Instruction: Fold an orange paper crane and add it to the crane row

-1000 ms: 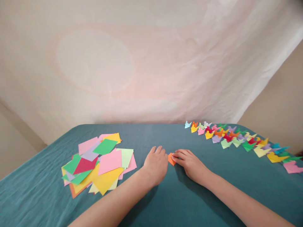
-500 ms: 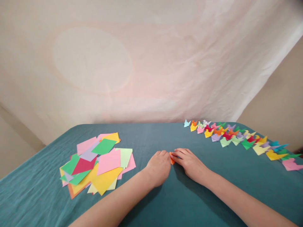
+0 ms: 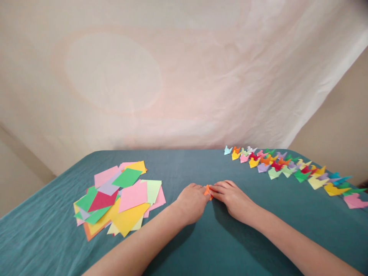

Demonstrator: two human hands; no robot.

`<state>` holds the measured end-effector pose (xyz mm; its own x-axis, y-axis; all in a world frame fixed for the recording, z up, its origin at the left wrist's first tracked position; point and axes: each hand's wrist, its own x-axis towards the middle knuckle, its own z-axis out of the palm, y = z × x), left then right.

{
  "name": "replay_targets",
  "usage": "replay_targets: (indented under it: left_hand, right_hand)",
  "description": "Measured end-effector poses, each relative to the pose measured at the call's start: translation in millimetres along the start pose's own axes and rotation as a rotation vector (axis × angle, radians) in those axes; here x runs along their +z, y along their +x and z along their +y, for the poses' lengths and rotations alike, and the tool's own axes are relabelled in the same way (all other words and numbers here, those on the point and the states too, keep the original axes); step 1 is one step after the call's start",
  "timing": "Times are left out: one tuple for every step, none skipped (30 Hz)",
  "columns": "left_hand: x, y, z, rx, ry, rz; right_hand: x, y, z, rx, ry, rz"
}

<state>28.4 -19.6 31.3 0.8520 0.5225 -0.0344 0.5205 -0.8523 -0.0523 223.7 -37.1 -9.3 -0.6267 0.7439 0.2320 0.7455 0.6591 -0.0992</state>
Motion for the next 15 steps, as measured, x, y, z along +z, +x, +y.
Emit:
replay_targets:
  left_hand:
    - [-0.5, -0.4, -1.4, 0.016, 0.001, 0.000]
    - [-1.0, -0.7, -2.4, 0.030, 0.003, -0.003]
    - [-1.6, -0.9, -3.0, 0.039, 0.007, -0.008]
    - [-2.4, -1.0, -3.2, 0.044, 0.009, -0.015]
    - [-3.3, -1.2, -3.1, 0.045, 0.012, -0.023]
    - [-4.3, -1.4, -2.8, 0.044, 0.013, -0.035]
    - [-5.5, -1.6, -2.5, 0.042, 0.013, -0.047]
    - [-6.7, -1.8, -2.2, 0.043, 0.012, -0.056]
    - [-7.8, -2.0, -1.9, 0.044, 0.009, -0.063]
    - [-8.8, -2.2, -1.8, 0.047, 0.005, -0.069]
    - [-9.7, -2.3, -1.7, 0.049, -0.001, -0.074]
    - [-10.5, -2.4, -1.7, 0.048, -0.006, -0.078]
    - [-11.1, -2.4, -1.6, 0.048, -0.011, -0.082]
    - [-11.7, -2.4, -1.4, 0.048, -0.014, -0.086]
    - [-12.1, -2.4, -0.9, 0.046, -0.015, -0.092]
  right_hand:
    - [-0.9, -0.2, 0.1, 0.005, 0.006, -0.005]
    - [-1.8, -0.3, 0.2, 0.011, 0.012, -0.010]
    - [-2.6, -0.4, 0.3, 0.014, 0.019, -0.016]
    - [-3.5, -0.3, 0.3, 0.014, 0.025, -0.021]
    - [-4.5, -0.3, 0.3, 0.013, 0.032, -0.027]
    - [-5.6, -0.2, 0.4, 0.009, 0.038, -0.034]
    - [-6.8, -0.1, 0.6, 0.004, 0.043, -0.040]
    - [-8.0, -0.1, 0.9, 0.000, 0.049, -0.048]
    - [-9.1, -0.2, 1.6, -0.004, 0.054, -0.055]
    - [-10.2, -0.3, 2.5, -0.007, 0.059, -0.060]
    - [-11.1, -0.6, 3.9, -0.010, 0.063, -0.064]
    - [-11.8, -1.0, 5.5, -0.014, 0.068, -0.066]
    - [-12.2, -1.5, 7.5, -0.017, 0.074, -0.068]
    - [-12.4, -2.0, 9.7, -0.023, 0.080, -0.070]
    - [-12.4, -2.6, 11.9, -0.029, 0.087, -0.070]
